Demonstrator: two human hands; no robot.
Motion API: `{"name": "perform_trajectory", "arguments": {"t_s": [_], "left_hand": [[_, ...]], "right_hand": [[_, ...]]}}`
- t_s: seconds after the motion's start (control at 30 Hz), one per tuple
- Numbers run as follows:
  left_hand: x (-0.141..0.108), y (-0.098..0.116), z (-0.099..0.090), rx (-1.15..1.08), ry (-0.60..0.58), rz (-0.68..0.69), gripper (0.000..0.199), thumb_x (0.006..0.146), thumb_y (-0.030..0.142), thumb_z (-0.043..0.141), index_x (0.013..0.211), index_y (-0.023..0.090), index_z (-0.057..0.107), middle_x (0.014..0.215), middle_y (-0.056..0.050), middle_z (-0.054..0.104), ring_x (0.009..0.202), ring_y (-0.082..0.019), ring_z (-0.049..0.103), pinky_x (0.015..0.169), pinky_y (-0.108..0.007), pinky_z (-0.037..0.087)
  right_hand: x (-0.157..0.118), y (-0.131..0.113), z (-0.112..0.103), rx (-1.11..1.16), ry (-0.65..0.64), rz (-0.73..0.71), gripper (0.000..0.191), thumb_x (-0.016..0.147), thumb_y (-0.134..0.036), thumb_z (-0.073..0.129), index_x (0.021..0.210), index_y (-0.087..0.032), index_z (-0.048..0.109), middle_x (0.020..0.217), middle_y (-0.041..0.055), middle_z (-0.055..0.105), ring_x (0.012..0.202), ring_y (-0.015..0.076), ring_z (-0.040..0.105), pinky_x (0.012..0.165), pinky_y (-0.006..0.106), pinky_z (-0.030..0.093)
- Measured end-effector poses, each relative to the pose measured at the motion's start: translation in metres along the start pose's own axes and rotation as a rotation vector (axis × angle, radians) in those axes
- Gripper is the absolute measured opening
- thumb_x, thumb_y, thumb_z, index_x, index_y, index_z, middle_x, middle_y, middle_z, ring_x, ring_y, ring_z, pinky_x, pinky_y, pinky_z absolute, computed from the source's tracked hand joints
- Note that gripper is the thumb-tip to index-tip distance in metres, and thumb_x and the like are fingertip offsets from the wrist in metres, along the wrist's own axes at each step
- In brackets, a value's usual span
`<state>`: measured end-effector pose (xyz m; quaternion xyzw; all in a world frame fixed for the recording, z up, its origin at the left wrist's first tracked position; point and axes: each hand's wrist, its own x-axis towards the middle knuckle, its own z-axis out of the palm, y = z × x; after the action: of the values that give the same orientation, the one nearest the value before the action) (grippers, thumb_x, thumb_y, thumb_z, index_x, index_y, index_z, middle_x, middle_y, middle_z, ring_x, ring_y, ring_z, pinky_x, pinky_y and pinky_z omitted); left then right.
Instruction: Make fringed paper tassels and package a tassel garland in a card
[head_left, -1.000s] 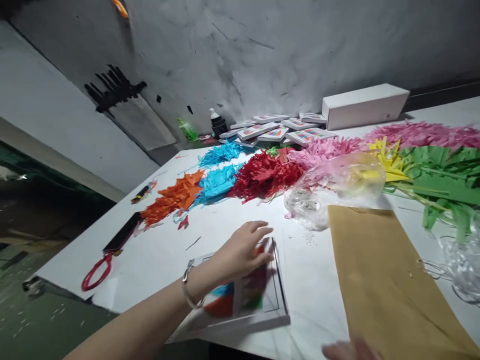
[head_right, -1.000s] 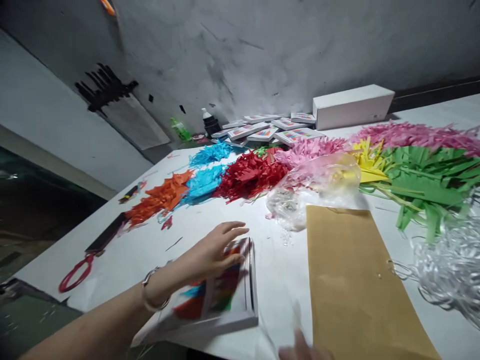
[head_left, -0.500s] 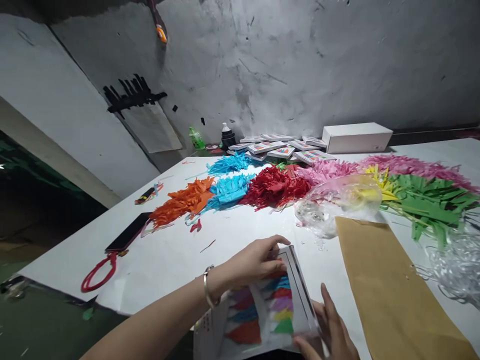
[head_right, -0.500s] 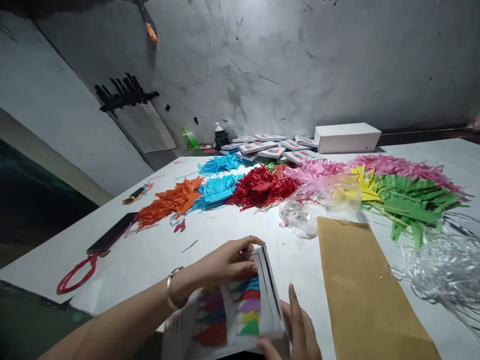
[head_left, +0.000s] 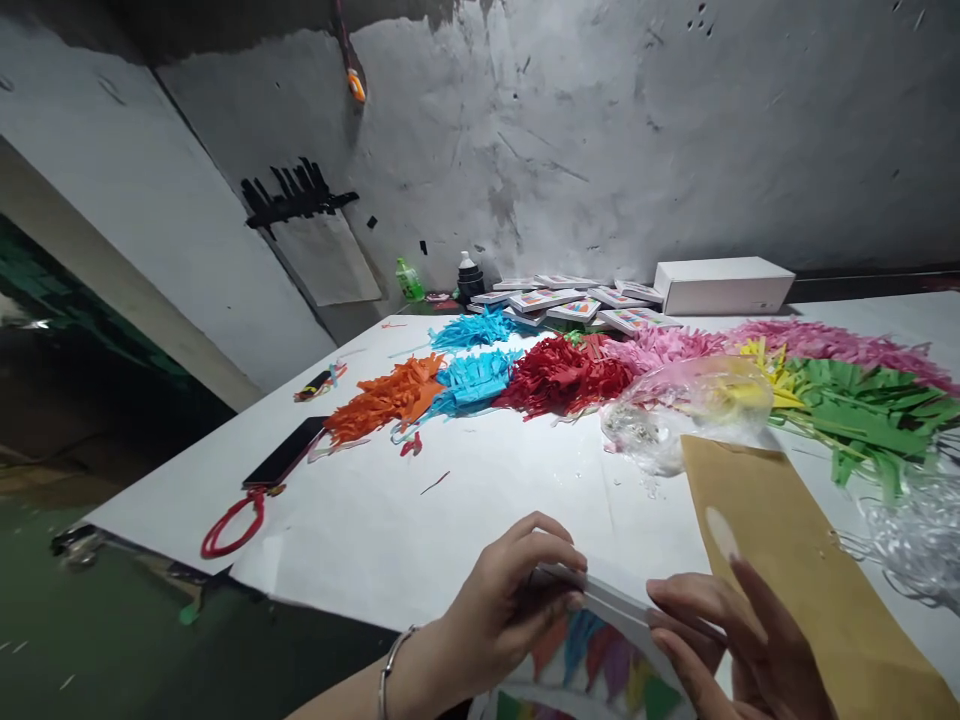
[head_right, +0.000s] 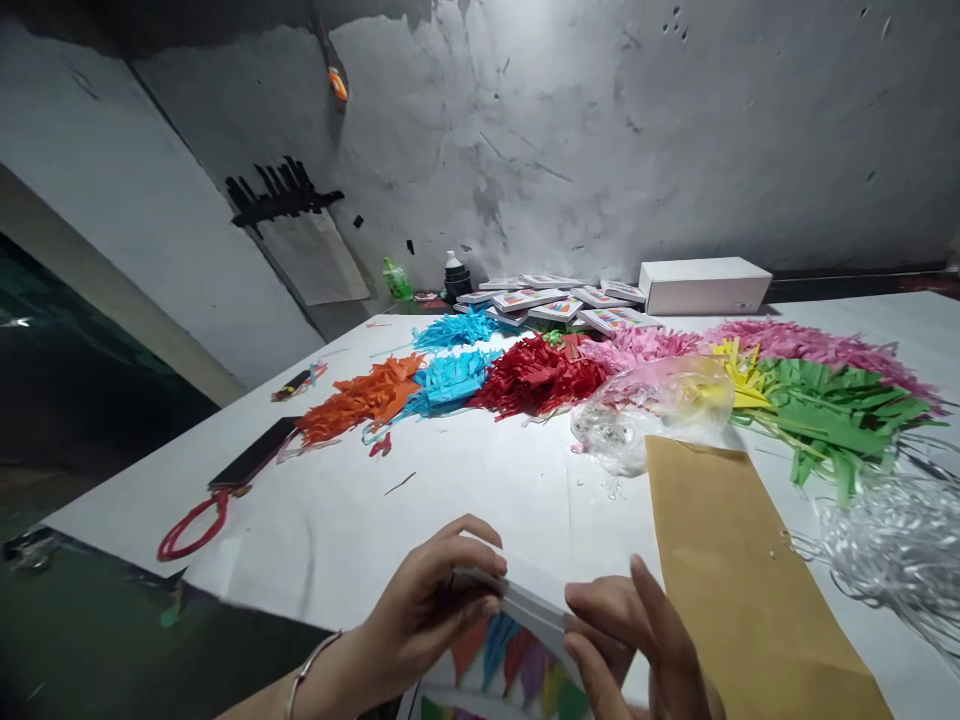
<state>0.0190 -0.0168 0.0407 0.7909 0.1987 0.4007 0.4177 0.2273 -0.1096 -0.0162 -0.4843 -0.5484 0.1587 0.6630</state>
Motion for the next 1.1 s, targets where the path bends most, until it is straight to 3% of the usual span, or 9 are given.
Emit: {"name": "perform_trajectory", "arguments": {"t_s": [0.17, 0.23, 0.3, 0.37, 0.43, 0.53, 0.67, 0.77, 1.1], "left_hand": [[-0.013, -0.002, 0.005, -0.013, 0.064, -0.022, 0.016, 0.099, 0.020, 0.057, 0.113, 0.024, 0.064, 0.092, -0.005, 0.058, 0.080, -0.015, 0.057, 0.067, -0.024, 0.046], [-0.013, 0.001, 0.004, -0.013, 0.064, -0.021, 0.016, 0.099, 0.019, 0.057, 0.112, 0.024, 0.064, 0.093, -0.005, 0.058, 0.078, -0.014, 0.056, 0.065, -0.023, 0.045], [-0.013, 0.004, 0.004, -0.002, 0.059, -0.013, 0.017, 0.098, 0.018, 0.057, 0.113, 0.024, 0.063, 0.094, -0.005, 0.058, 0.078, -0.014, 0.056, 0.065, -0.023, 0.046], [-0.013, 0.007, 0.004, 0.020, 0.060, -0.003, 0.018, 0.098, 0.016, 0.055, 0.113, 0.024, 0.062, 0.093, -0.005, 0.058, 0.079, -0.015, 0.057, 0.066, -0.023, 0.046], [-0.013, 0.010, 0.004, 0.048, 0.067, 0.002, 0.019, 0.098, 0.015, 0.054, 0.112, 0.024, 0.062, 0.092, -0.005, 0.058, 0.079, -0.015, 0.056, 0.066, -0.023, 0.046], [-0.014, 0.013, 0.005, 0.085, 0.075, -0.006, 0.018, 0.097, 0.013, 0.055, 0.111, 0.023, 0.062, 0.090, -0.005, 0.058, 0.078, -0.014, 0.056, 0.066, -0.023, 0.046], [-0.014, 0.017, 0.004, 0.103, 0.067, -0.028, 0.018, 0.096, 0.012, 0.055, 0.109, 0.022, 0.063, 0.092, -0.005, 0.058, 0.077, -0.014, 0.057, 0.065, -0.023, 0.047], [-0.014, 0.018, 0.004, 0.105, 0.064, -0.021, 0.020, 0.096, 0.012, 0.054, 0.111, 0.022, 0.062, 0.094, -0.006, 0.058, 0.077, -0.014, 0.058, 0.064, -0.023, 0.047], [-0.014, 0.022, 0.008, 0.149, 0.033, 0.037, 0.027, 0.094, 0.009, 0.054, 0.116, 0.024, 0.059, 0.095, -0.007, 0.058, 0.076, -0.015, 0.058, 0.062, -0.022, 0.046]], "right_hand": [[-0.005, -0.002, 0.004, -0.034, -0.039, 0.013, 0.064, 0.096, -0.022, 0.062, 0.153, -0.026, 0.034, 0.099, 0.0049, 0.075, 0.096, 0.0186, 0.073, 0.084, 0.031, 0.063], [0.001, -0.007, -0.001, -0.080, 0.003, 0.027, 0.057, 0.095, -0.025, 0.063, 0.148, -0.026, 0.042, 0.106, 0.0072, 0.072, 0.101, 0.0193, 0.070, 0.081, 0.028, 0.063], [0.012, -0.014, -0.008, -0.157, 0.027, -0.058, 0.043, 0.091, -0.025, 0.068, 0.133, -0.027, 0.058, 0.111, 0.0087, 0.067, 0.103, 0.0200, 0.068, 0.075, 0.023, 0.062], [0.026, -0.024, -0.016, -0.151, -0.082, -0.177, 0.024, 0.088, -0.023, 0.072, 0.111, -0.027, 0.068, 0.104, 0.0072, 0.065, 0.093, 0.0188, 0.069, 0.068, 0.021, 0.061], [0.039, -0.035, -0.020, -0.047, -0.285, -0.207, 0.006, 0.091, -0.023, 0.069, 0.095, -0.027, 0.067, 0.086, 0.0033, 0.065, 0.078, 0.0169, 0.069, 0.064, 0.023, 0.060], [0.049, -0.048, -0.017, -0.022, -0.462, -0.080, 0.011, 0.095, -0.027, 0.062, 0.084, -0.026, 0.062, 0.071, -0.0010, 0.062, 0.067, 0.0154, 0.066, 0.064, 0.023, 0.058], [0.047, -0.050, -0.009, -0.153, -0.463, 0.004, 0.012, 0.095, -0.027, 0.060, 0.083, -0.025, 0.062, 0.073, -0.0019, 0.064, 0.068, 0.0140, 0.066, 0.061, 0.020, 0.055], [0.045, -0.046, -0.007, -0.194, -0.457, -0.030, 0.010, 0.093, -0.027, 0.062, 0.083, -0.025, 0.063, 0.073, -0.0026, 0.064, 0.066, 0.0130, 0.066, 0.055, 0.017, 0.052], [0.042, -0.044, -0.007, -0.289, -0.411, -0.158, 0.009, 0.094, -0.018, 0.060, 0.088, -0.025, 0.059, 0.075, -0.0028, 0.063, 0.062, 0.0110, 0.064, 0.058, 0.016, 0.053]]}}
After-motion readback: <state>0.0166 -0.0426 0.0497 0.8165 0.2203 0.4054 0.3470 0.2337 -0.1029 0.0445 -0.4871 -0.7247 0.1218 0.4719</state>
